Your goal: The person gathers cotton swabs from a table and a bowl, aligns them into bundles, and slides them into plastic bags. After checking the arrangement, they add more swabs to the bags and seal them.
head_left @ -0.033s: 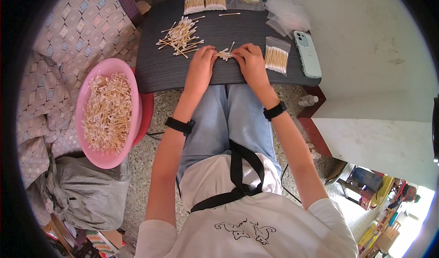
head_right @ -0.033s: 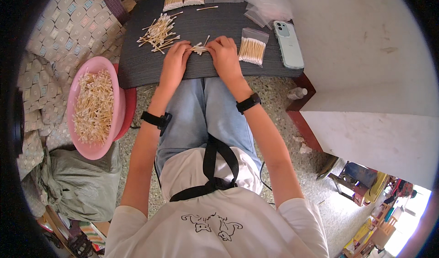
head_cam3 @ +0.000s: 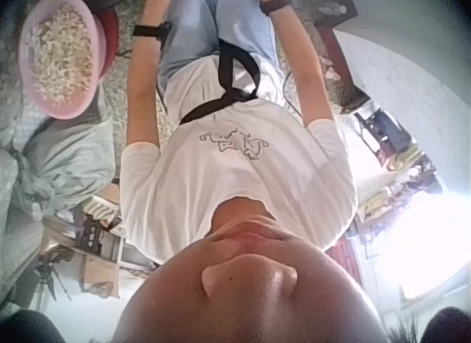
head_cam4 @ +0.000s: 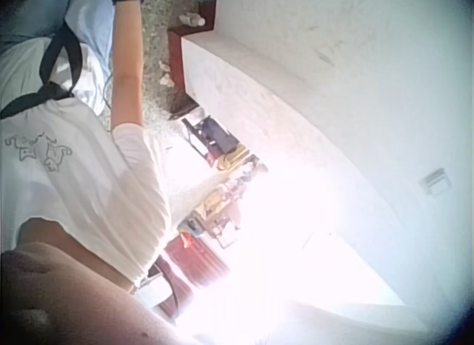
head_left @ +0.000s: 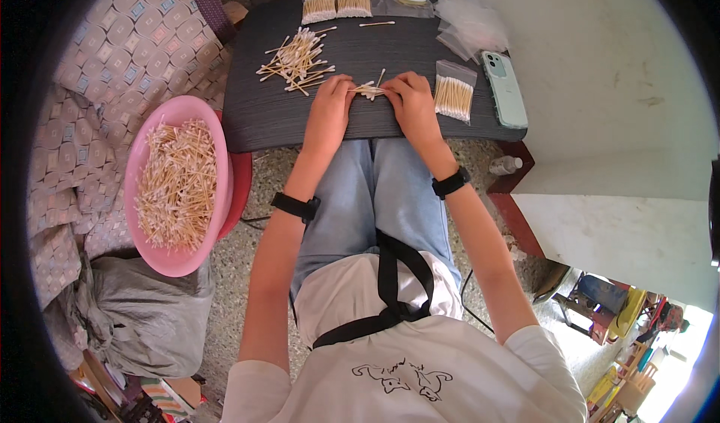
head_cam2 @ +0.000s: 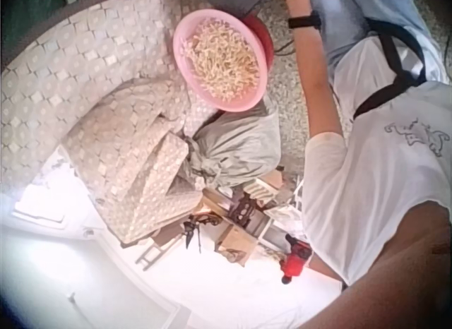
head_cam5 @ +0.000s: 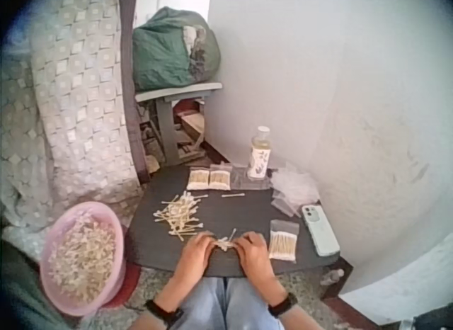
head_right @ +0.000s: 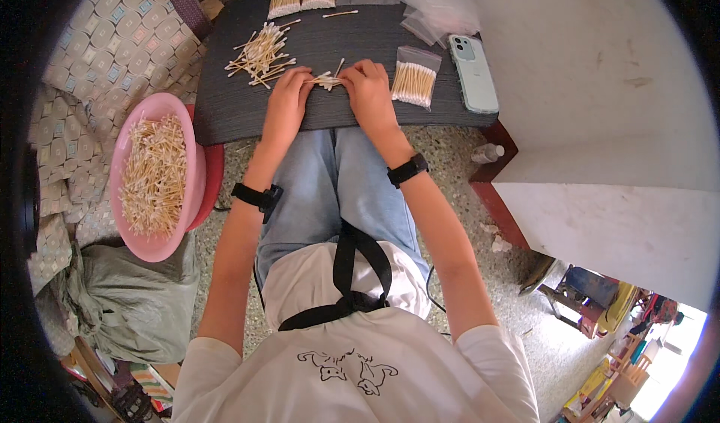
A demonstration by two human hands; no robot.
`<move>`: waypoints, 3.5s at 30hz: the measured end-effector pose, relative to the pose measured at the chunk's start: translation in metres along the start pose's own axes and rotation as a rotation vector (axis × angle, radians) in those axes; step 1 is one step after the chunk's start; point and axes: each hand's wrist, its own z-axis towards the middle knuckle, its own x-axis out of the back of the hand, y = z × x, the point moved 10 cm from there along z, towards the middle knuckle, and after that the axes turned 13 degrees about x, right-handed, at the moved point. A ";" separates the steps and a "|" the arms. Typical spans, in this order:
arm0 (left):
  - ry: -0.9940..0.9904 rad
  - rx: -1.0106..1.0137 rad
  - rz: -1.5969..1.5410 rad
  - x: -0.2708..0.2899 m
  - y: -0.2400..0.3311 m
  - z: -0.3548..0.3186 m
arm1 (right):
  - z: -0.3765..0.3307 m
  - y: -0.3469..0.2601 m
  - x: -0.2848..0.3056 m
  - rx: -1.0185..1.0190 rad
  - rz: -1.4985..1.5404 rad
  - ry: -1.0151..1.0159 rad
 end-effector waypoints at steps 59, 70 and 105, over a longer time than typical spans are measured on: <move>-0.034 0.198 -0.460 -0.008 -0.027 0.017 | 0.007 -0.006 -0.009 0.007 0.213 -0.123; -0.130 0.260 -0.461 -0.014 -0.023 0.017 | 0.015 -0.006 -0.011 0.077 0.028 -0.186; -0.186 -0.154 0.566 -0.031 0.004 -0.025 | -0.020 -0.016 -0.038 0.079 -0.325 -0.457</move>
